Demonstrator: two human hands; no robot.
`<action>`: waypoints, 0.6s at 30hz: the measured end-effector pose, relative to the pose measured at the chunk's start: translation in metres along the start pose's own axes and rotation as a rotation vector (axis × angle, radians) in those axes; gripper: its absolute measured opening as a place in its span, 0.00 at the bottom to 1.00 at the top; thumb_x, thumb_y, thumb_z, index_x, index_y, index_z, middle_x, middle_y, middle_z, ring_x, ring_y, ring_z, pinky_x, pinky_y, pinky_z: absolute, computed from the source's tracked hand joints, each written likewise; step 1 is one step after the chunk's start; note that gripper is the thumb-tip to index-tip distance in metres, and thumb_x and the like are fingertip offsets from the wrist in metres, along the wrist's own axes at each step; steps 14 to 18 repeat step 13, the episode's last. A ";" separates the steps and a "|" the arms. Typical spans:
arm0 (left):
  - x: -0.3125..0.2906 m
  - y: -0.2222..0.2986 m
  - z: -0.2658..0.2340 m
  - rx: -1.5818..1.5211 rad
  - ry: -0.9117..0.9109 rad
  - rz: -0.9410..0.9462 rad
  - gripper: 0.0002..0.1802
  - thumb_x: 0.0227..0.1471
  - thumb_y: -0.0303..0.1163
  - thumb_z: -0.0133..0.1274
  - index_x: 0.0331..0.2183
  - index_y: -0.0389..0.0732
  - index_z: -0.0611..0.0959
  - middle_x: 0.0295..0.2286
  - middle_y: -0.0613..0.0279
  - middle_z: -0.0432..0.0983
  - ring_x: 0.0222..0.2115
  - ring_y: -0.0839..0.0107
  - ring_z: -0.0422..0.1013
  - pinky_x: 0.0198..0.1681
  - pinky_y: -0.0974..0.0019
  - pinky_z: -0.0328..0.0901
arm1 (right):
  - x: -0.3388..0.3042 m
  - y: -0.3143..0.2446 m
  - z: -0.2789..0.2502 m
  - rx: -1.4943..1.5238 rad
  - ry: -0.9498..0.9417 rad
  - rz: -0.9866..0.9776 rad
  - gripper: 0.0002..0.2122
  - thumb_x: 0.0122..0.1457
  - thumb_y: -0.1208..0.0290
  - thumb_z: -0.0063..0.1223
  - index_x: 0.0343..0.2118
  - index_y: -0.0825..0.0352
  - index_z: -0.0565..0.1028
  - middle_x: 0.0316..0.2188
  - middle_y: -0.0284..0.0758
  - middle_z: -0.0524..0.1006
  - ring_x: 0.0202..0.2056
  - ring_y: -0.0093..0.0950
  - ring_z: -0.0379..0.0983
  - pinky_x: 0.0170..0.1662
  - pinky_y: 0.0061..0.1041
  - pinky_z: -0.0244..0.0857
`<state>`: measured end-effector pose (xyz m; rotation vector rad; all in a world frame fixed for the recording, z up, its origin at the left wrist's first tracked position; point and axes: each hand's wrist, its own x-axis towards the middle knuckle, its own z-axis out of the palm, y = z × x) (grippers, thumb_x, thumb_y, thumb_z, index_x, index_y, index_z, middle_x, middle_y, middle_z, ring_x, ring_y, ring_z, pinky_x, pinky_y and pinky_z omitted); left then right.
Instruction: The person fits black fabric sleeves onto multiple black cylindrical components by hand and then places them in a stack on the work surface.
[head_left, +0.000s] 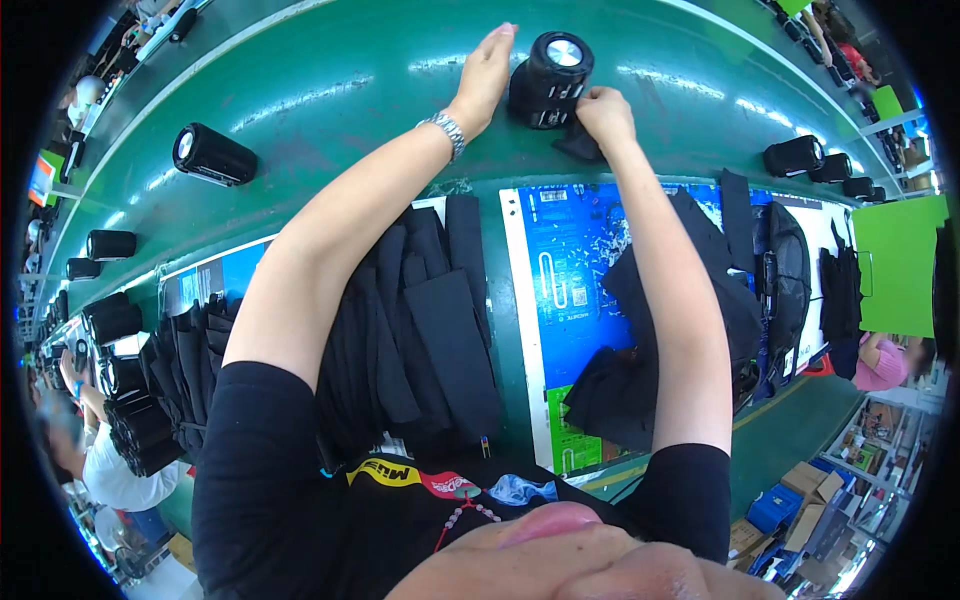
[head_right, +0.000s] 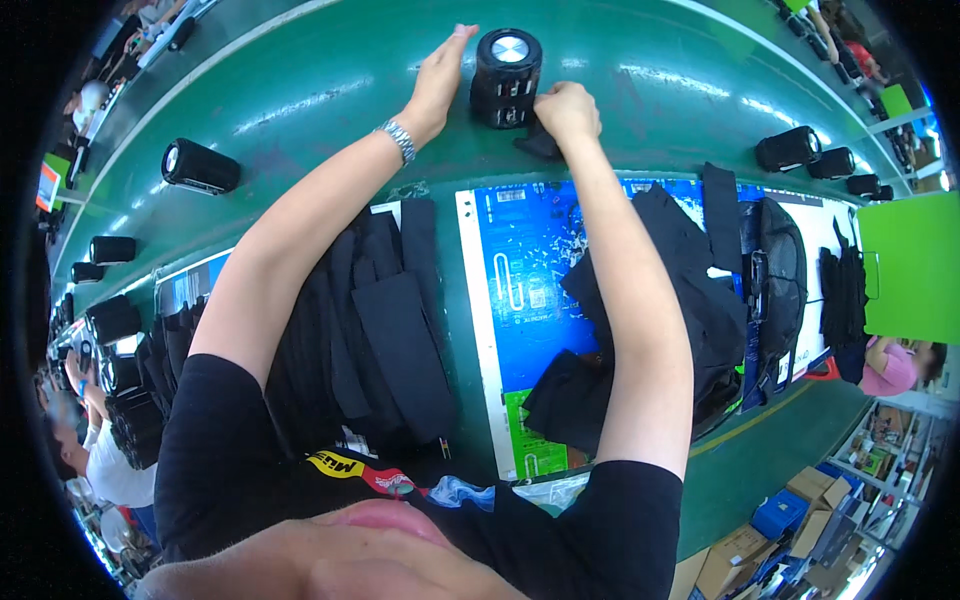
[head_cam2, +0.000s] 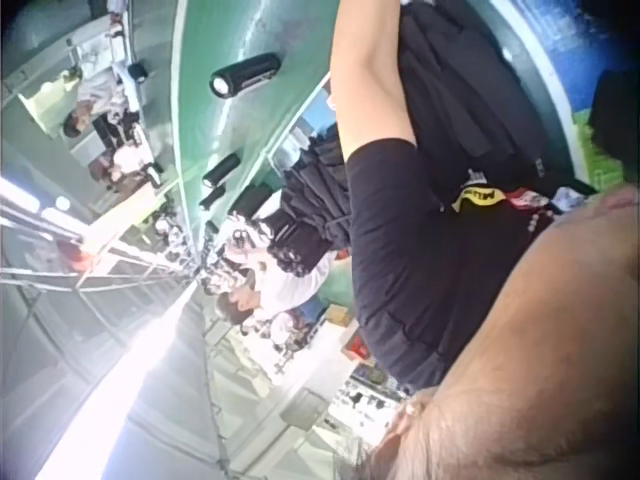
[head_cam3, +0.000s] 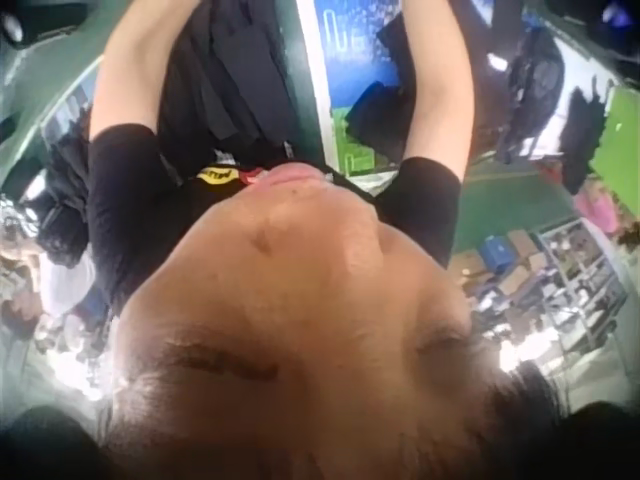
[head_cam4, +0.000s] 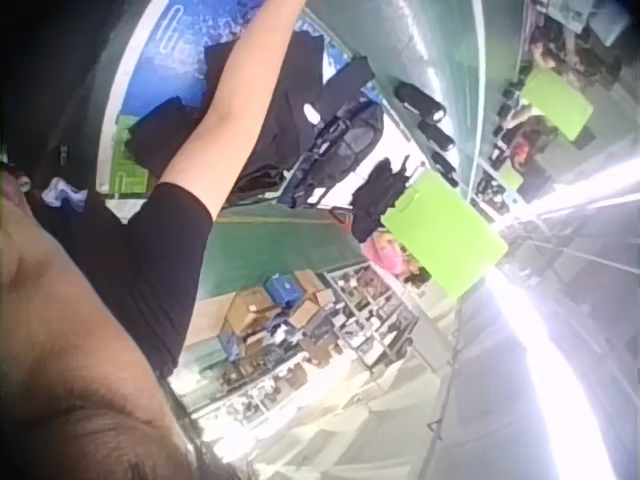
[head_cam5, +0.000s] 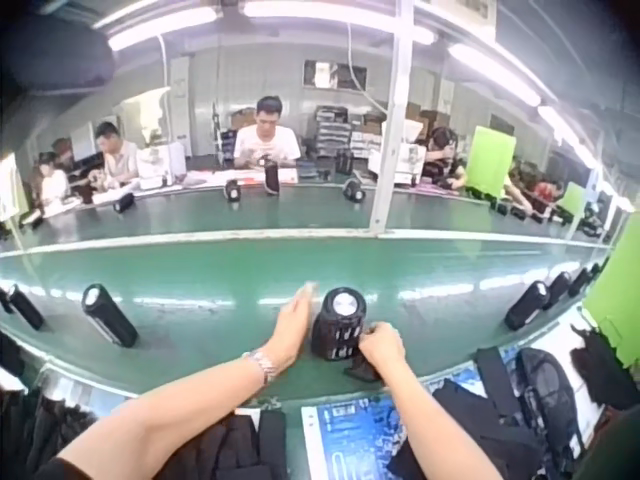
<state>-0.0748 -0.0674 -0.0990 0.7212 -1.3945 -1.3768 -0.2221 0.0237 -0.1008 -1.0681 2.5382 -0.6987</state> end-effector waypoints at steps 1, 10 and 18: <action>-0.004 0.015 0.006 -0.011 -0.011 0.006 0.28 0.58 0.50 0.43 0.40 0.32 0.79 0.47 0.50 0.71 0.51 0.65 0.64 0.55 0.71 0.55 | 0.000 0.002 0.004 0.017 0.067 0.041 0.15 0.46 0.64 0.51 0.37 0.62 0.79 0.37 0.44 0.78 0.42 0.42 0.74 0.47 0.37 0.66; 0.006 0.093 -0.059 -0.809 -0.033 -0.320 0.31 0.53 0.42 0.26 0.45 0.28 0.72 0.43 0.42 0.71 0.48 0.50 0.66 0.56 0.49 0.58 | -0.099 -0.096 0.016 1.598 -0.500 -0.031 0.27 0.55 0.52 0.56 0.43 0.76 0.67 0.31 0.41 0.76 0.27 0.27 0.75 0.28 0.25 0.71; -0.001 0.118 -0.065 -0.797 -0.171 -0.346 0.34 0.56 0.48 0.26 0.51 0.29 0.68 0.52 0.42 0.63 0.56 0.48 0.56 0.62 0.49 0.49 | -0.103 -0.105 -0.007 1.527 -0.179 -0.128 0.33 0.49 0.55 0.63 0.47 0.76 0.61 0.34 0.45 0.74 0.34 0.31 0.75 0.36 0.31 0.72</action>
